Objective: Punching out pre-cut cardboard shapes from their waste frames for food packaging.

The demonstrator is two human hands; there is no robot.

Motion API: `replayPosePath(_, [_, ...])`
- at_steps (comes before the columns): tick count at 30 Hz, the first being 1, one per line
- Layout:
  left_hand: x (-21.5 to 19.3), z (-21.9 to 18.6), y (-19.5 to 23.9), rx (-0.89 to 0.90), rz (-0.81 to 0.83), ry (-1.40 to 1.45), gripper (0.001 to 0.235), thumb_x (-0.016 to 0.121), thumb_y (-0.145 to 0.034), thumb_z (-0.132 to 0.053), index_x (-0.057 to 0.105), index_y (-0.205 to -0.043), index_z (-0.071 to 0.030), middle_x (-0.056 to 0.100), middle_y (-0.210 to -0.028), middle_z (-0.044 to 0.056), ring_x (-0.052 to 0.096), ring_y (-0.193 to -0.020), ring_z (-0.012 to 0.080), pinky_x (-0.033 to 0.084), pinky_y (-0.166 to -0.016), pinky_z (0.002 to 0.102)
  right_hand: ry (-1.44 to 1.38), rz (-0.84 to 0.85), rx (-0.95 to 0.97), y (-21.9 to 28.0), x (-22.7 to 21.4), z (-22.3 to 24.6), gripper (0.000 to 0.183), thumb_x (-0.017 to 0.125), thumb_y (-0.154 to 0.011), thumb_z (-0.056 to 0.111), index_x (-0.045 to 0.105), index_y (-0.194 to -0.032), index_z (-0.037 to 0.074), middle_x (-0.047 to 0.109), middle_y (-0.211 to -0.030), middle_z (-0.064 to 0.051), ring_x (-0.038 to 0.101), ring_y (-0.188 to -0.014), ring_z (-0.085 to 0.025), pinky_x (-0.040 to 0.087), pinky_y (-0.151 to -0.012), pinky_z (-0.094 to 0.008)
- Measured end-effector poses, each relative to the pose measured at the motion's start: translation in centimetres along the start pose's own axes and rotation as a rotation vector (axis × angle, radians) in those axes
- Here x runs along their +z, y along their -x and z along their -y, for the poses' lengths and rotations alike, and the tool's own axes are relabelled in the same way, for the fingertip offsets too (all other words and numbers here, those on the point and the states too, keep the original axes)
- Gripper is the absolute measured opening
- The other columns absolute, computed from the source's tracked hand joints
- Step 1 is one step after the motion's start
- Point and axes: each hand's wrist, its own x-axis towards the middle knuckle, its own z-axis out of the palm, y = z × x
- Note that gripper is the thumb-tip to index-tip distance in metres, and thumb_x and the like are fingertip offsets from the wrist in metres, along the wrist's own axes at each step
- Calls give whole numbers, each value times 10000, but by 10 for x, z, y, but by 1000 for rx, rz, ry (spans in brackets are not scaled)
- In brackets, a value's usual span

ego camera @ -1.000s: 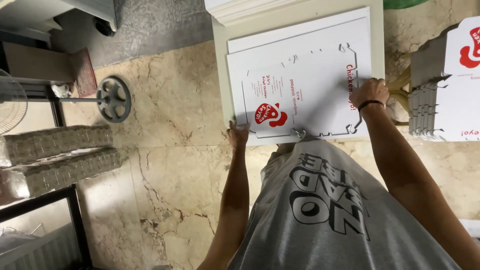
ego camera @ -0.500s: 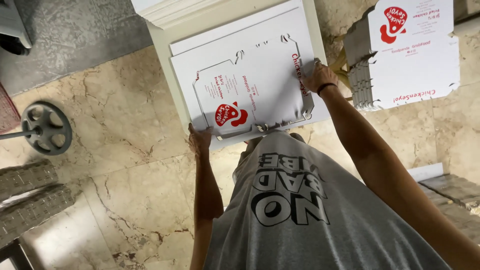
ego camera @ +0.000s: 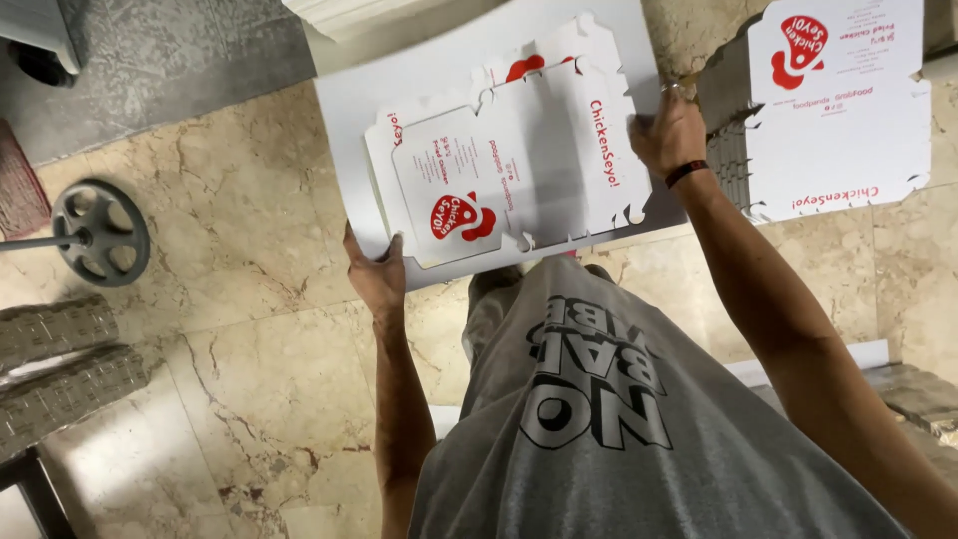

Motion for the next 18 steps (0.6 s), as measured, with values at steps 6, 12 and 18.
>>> replayPosePath(6, [-21,2,49,117,-193,83,790,885,-854,-247,437,-1495,-137,753,-1152,197,763,-977,312,648,-811,387,-114,-171,-93,53,-17,1,728,804,-970,-37,342,-1532,-45,740,-1029,-223,744,-812,-312,685,-695,-400])
replayPosePath(12, [-28,-18,33,330,-246,205,731,872,-896,-133,433,-1470,-31,729,-1111,207,748,-898,267,679,-717,346,-223,-332,-214,69,-64,28,773,810,-906,-131,365,-1532,-47,727,-1236,-320,742,-1043,-433,690,-833,-486])
replayPosePath(18, [-20,-90,-83,418,-333,355,754,908,-843,-104,481,-1457,-12,702,-1202,220,714,-1006,256,645,-823,351,-209,-519,-314,-27,-130,92,683,779,-933,4,442,-1525,-51,722,-1151,-283,716,-917,-414,600,-715,-468])
